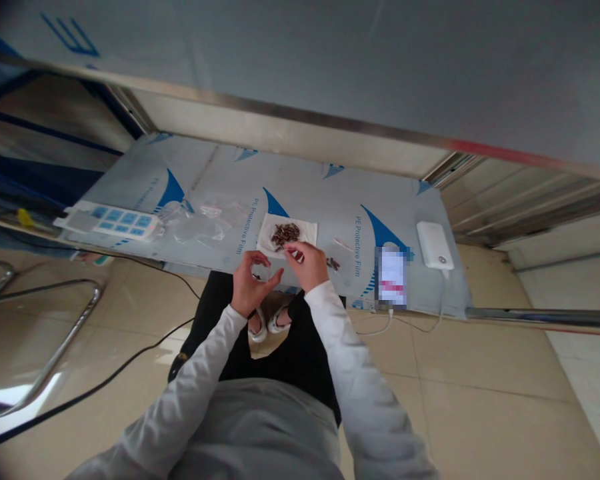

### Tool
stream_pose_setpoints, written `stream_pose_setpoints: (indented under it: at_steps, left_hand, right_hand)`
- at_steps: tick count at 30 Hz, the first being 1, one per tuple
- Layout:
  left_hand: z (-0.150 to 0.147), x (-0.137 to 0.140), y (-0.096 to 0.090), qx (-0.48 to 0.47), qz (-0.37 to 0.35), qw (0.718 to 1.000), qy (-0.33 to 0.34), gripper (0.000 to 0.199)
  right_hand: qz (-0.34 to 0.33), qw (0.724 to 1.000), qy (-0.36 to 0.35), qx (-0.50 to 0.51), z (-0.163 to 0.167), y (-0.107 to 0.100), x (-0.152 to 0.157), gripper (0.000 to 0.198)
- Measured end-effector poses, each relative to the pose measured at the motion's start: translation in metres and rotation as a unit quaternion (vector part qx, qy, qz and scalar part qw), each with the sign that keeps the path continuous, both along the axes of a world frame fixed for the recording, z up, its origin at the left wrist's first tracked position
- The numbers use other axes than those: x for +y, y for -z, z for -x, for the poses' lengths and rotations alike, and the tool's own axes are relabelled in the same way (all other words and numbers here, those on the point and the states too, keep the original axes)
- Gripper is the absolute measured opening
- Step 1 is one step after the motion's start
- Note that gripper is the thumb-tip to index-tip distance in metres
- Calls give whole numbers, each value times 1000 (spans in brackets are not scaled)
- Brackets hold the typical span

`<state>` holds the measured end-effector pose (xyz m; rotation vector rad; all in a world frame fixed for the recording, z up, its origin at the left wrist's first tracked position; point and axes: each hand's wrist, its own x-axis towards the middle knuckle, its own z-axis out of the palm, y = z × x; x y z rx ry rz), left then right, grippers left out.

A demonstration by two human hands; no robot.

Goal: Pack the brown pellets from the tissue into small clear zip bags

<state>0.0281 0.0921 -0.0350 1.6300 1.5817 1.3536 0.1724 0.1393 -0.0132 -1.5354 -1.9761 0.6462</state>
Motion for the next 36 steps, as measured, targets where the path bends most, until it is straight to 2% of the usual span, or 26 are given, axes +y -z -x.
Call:
stream_pose_setpoints:
  at_steps: [2, 5, 7, 10, 12, 15, 18, 20, 23, 27, 30, 33, 34, 36]
  left_hand:
    - [3, 0, 0, 3, 0, 1000, -10, 33]
    - [6, -1, 0, 10, 1, 1000, -15, 33]
    - [7, -2, 1, 15, 2, 1000, -17, 33]
    - [8, -2, 2, 17, 9, 1000, -18, 35]
    - [8, -1, 2, 15, 13, 1000, -16, 35]
    - [7, 1, 2, 12, 13, 1000, -13, 34]
    - [4, 2, -1, 6, 9, 1000, 0, 34]
    - [1, 2, -3, -8, 7, 1000, 14, 34]
    - [-2, 0, -8, -24, -2, 999, 31, 33]
    - [-2, -3, -14, -38, -14, 998, 45, 38]
    - [2, -6, -22, -39, -21, 997, 66, 52]
    - [11, -13, -34, -82, -1, 988, 128, 65]
    - [14, -16, -38, -120, 15, 982, 146, 60]
    - [19, -20, -44, -196, 50, 969, 142, 35]
  right_hand:
    - [32, 995, 32, -90, -4, 24, 21, 19]
    - [38, 989, 30, -143, -4, 52, 46, 17]
    - [30, 988, 21, -152, -2, 62, 55, 14]
    - [23, 986, 12, -163, 1, 63, 61, 15]
    - [18, 987, 5, -162, 1, 55, 59, 14]
    - [0, 992, 7, -128, 3, 31, 39, 13]
    - [-49, 998, 33, 32, 11, -3, -1, 21]
    - [-71, 993, 13, 92, 19, -23, -27, 17]
    - [-96, 993, -46, 57, 28, -38, -50, 11]
    - [-111, 992, -63, -9, 25, -39, -54, 14]
    - [-81, 994, -73, 17, 13, -42, -51, 14]
    - [-28, 992, -106, 60, -1, -54, -47, 11]
    - [-13, 991, -116, 64, -5, -60, -46, 11]
    - [7, 990, -131, 59, -12, -71, -45, 11]
